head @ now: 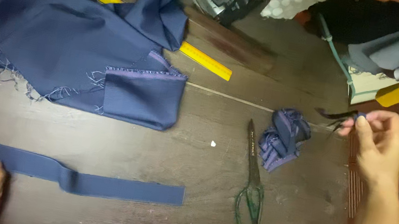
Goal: The person cuts a strip of blue fabric using shears and then trims the edges of the strip.
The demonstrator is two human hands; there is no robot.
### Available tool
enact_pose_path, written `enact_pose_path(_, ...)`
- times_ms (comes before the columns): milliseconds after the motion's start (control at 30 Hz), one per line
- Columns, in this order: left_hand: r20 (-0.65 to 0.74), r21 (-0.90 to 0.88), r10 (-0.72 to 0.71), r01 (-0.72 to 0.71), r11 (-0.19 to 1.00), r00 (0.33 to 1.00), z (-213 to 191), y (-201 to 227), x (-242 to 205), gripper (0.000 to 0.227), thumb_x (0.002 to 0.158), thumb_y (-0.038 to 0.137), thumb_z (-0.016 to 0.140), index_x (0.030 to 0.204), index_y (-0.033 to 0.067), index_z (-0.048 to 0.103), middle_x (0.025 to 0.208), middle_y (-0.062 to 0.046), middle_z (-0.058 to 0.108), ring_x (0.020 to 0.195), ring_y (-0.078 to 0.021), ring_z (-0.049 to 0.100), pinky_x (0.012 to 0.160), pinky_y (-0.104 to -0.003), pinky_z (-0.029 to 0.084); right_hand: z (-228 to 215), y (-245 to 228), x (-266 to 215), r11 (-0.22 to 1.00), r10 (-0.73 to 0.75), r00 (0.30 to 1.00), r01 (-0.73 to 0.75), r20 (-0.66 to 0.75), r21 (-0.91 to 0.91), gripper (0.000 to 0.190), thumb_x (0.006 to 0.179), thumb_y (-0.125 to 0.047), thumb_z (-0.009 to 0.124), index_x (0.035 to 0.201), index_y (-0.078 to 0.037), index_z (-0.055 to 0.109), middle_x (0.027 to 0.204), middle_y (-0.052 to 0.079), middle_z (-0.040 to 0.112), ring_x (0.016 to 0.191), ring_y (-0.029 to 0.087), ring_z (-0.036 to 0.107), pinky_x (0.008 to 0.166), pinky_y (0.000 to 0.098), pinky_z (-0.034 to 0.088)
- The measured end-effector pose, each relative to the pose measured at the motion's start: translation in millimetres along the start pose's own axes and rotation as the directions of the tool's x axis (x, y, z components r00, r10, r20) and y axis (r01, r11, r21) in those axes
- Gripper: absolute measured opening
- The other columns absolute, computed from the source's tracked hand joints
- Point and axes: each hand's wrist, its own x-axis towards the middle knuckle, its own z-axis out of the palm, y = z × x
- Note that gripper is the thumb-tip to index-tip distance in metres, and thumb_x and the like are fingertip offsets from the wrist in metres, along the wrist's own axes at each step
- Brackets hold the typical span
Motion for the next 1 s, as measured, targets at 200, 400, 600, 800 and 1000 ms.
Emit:
enact_pose_path(200, 0.045, -0.078, -0.048, 0.051, 0.996, 0.998, 0.8, 2.1, -2.4, 0.035, 0.099, 0.021, 0.081, 0.123, 0.0020, 0.066, 0.137, -0.026, 0.068, 0.126, -0.0392, 0.068, 0.094, -0.047, 0.053, -6.7, 58.6, 38.7, 0.999, 0.032, 0.999, -0.030, -0.029, 0.038, 0.008, 0.111, 0.001, 0.046, 0.112, -0.002, 0.038, 0.099, 0.016, 0.056, 0.085, 0.023, 0.061, 0.086, 0.0341, 0.054)
enact_pose_path(400, 0.053, -0.056, -0.047, 0.050, 0.997, 0.997, -0.9, 2.7, -2.6, 0.033, 0.101, 0.021, 0.080, 0.124, 0.0010, 0.067, 0.140, -0.023, 0.068, 0.129, -0.0363, 0.069, 0.095, -0.044, 0.054, -11.6, 59.5, 74.8, 0.967, -0.250, 0.966, 0.253, -0.069, 0.032, 0.010, 0.119, 0.004, 0.044, 0.115, -0.002, 0.036, 0.094, 0.020, 0.055, 0.081, 0.026, 0.059, 0.093, 0.0377, 0.052)
enact_pose_path(600, 0.061, -0.201, 0.000, 0.012, 0.979, 0.998, -6.1, 6.0, 4.0, 0.034, 0.099, 0.007, 0.077, 0.125, -0.0107, 0.063, 0.137, -0.033, 0.062, 0.135, -0.0459, 0.063, 0.106, -0.048, 0.052, 19.3, 2.2, 76.0, 0.973, -0.191, 0.978, 0.179, 0.078, 0.145, 0.023, 0.108, -0.002, 0.040, 0.130, 0.002, 0.031, 0.135, 0.027, 0.041, 0.104, 0.038, 0.058, 0.095, 0.0467, 0.052)
enact_pose_path(800, 0.083, -0.406, -0.007, 0.041, 0.913, 0.997, -6.6, 13.6, 4.1, 0.032, 0.103, -0.005, 0.070, 0.124, -0.0228, 0.054, 0.133, -0.038, 0.056, 0.143, -0.0501, 0.053, 0.111, -0.048, 0.046, 56.9, -7.1, 41.0, 0.688, 0.638, 0.769, -0.540, 0.049, -0.484, 0.061, 0.081, -0.050, 0.059, 0.133, -0.021, 0.049, 0.142, 0.008, 0.047, 0.128, 0.029, 0.046, 0.104, 0.0489, 0.037)
enact_pose_path(1000, 0.123, -0.456, -0.148, 0.189, 0.870, 0.981, 60.0, -41.4, -43.1, 0.027, 0.119, 0.001, 0.068, 0.134, -0.0197, 0.058, 0.125, -0.030, 0.057, 0.096, -0.0384, 0.056, 0.081, -0.041, 0.045, 89.0, 182.2, -34.1, 0.796, 0.280, 0.952, -0.160, 0.120, -0.583, 0.040, 0.077, -0.032, 0.076, 0.111, -0.012, 0.066, 0.116, 0.014, 0.060, 0.105, 0.033, 0.060, 0.095, 0.0406, 0.044)
